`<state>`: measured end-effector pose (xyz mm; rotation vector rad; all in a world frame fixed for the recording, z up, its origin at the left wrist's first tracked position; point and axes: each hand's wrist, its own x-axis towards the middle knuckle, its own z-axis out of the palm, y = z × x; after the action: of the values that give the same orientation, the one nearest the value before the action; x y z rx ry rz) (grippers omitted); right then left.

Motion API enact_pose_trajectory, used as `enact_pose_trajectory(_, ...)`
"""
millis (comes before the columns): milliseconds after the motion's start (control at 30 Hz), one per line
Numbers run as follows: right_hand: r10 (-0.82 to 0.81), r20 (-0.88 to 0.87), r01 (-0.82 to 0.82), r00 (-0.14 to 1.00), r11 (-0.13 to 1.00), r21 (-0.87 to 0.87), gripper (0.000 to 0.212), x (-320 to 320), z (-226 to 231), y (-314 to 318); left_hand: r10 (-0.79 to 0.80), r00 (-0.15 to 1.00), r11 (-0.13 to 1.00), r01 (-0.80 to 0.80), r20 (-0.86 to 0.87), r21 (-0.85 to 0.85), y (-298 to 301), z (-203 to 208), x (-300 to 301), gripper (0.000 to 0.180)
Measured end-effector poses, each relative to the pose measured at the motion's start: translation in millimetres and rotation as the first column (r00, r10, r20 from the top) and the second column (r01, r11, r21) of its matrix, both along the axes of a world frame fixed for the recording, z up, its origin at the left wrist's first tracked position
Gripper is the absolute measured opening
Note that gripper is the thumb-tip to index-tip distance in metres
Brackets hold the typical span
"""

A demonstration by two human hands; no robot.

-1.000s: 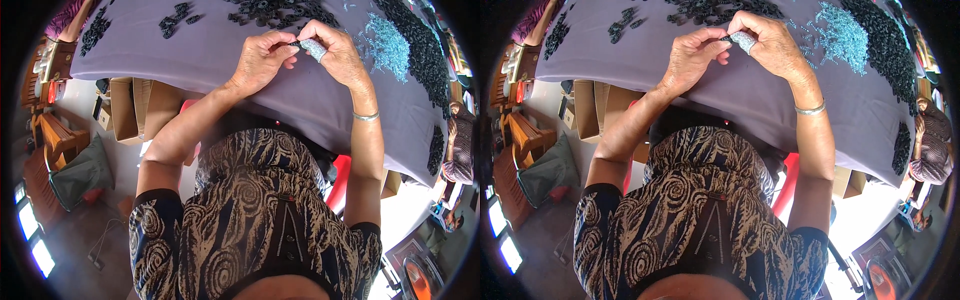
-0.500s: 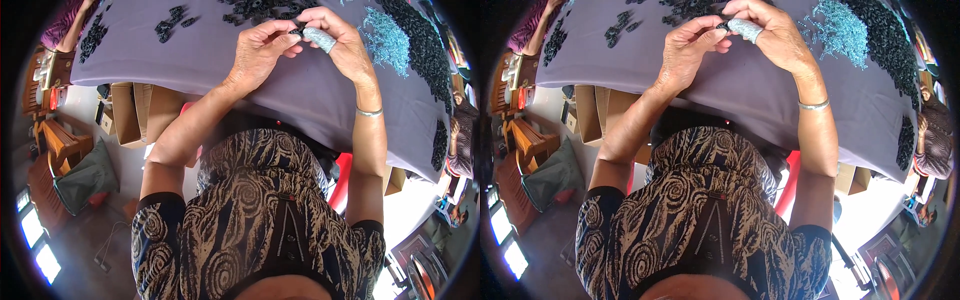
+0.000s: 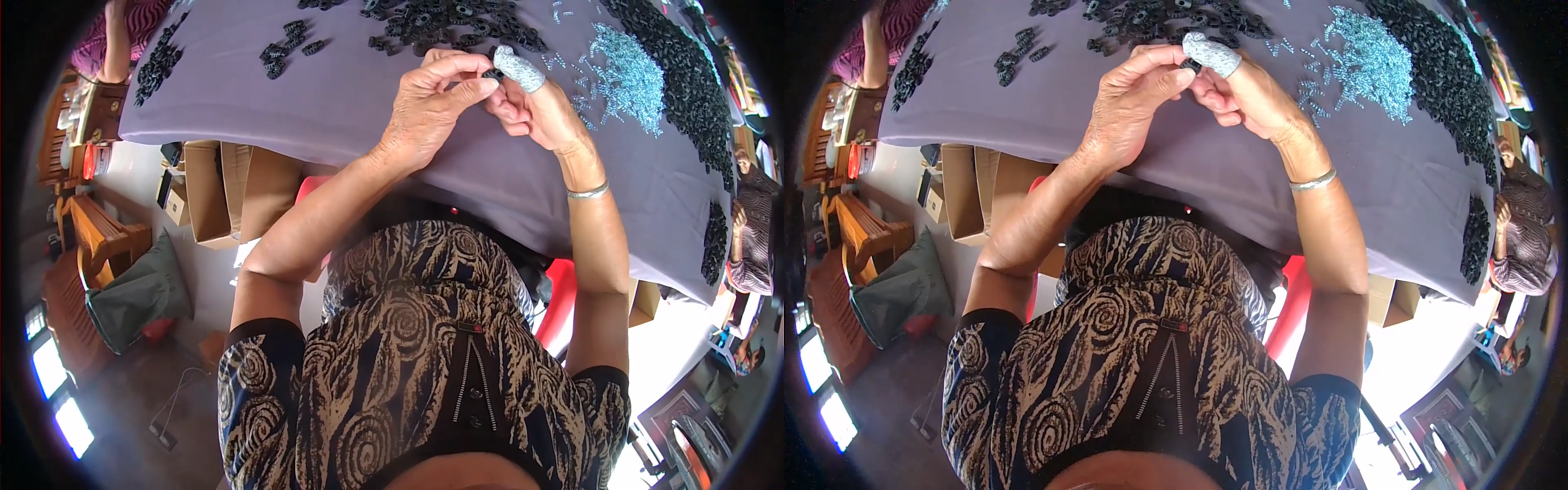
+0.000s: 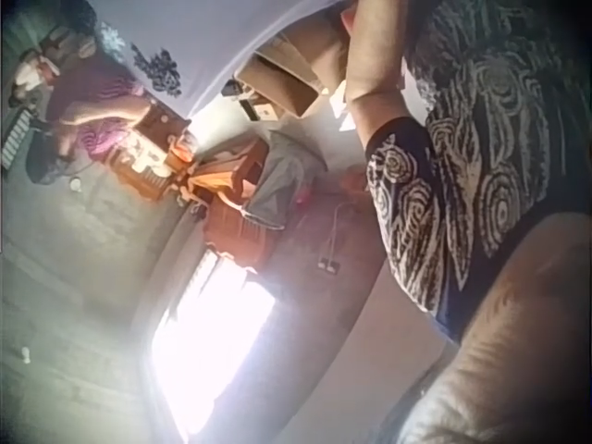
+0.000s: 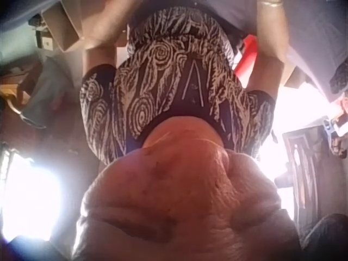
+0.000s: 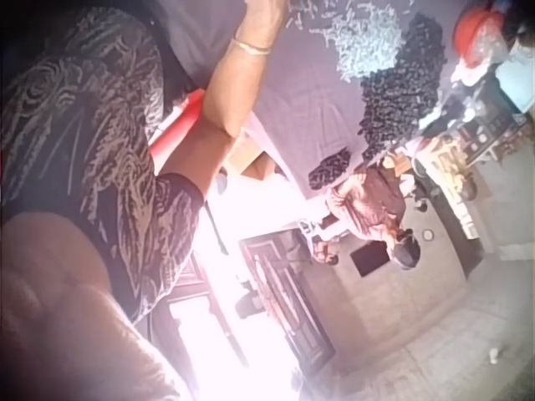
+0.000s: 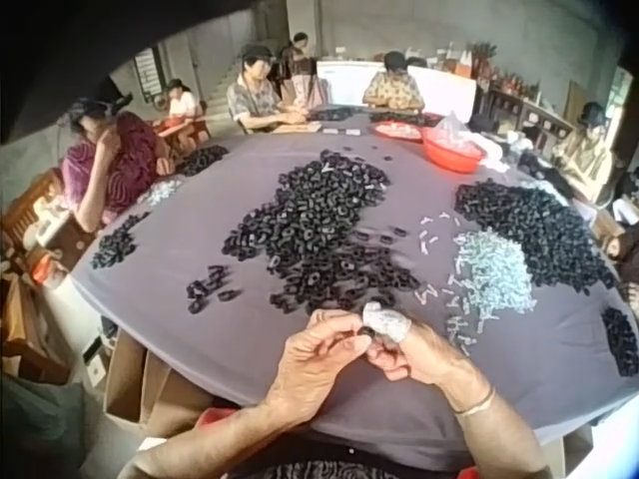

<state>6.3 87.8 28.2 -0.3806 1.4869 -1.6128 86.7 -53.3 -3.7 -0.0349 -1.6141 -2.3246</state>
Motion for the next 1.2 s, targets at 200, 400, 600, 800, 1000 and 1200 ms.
enact_pose_trajectory(200, 0.144, 0.273, -0.012, 0.951, 0.901, -0.433, 0.029, -6.8, -23.7, 6.3, 0.010, 0.982, 0.995, -0.029, -0.188, -0.097, 10.5, 2.2, -1.7, 0.020)
enact_pose_trajectory(400, 0.153, 0.191, -0.041, 0.970, 0.870, -0.491, 0.026, -0.1, -27.8, 1.1, 0.030, 0.981, 0.998, -0.039, -0.191, -0.045, 10.3, -0.5, 1.3, 0.019)
enact_pose_trajectory(600, 0.178, 0.099, -0.130, 0.979, 0.920, -0.369, 0.050, -4.7, -16.5, 1.7, 0.065, 0.989, 0.980, -0.088, -0.130, -0.178, -11.3, 13.6, -2.5, 0.018)
enact_pose_trajectory(800, -0.125, -0.091, 0.091, 0.988, 0.947, -0.308, 0.054, -13.8, 2.9, 10.7, 0.387, 0.897, 0.373, -0.366, -0.215, -0.853, -98.0, 14.0, -13.1, 0.017)
enact_pose_trajectory(1000, -0.202, -0.107, 0.148, 0.974, 0.915, -0.376, 0.053, -25.5, 5.2, 23.1, 0.631, 0.751, 0.015, -0.263, -0.195, -0.965, -143.8, 12.0, -9.8, 0.016)
enact_pose_trajectory(1200, -0.332, -0.073, 0.279, 0.940, 0.877, -0.391, 0.053, -24.9, 10.8, 23.5, 0.705, 0.674, -0.064, -0.251, -0.222, -0.966, -164.7, 4.6, -9.7, 0.025)
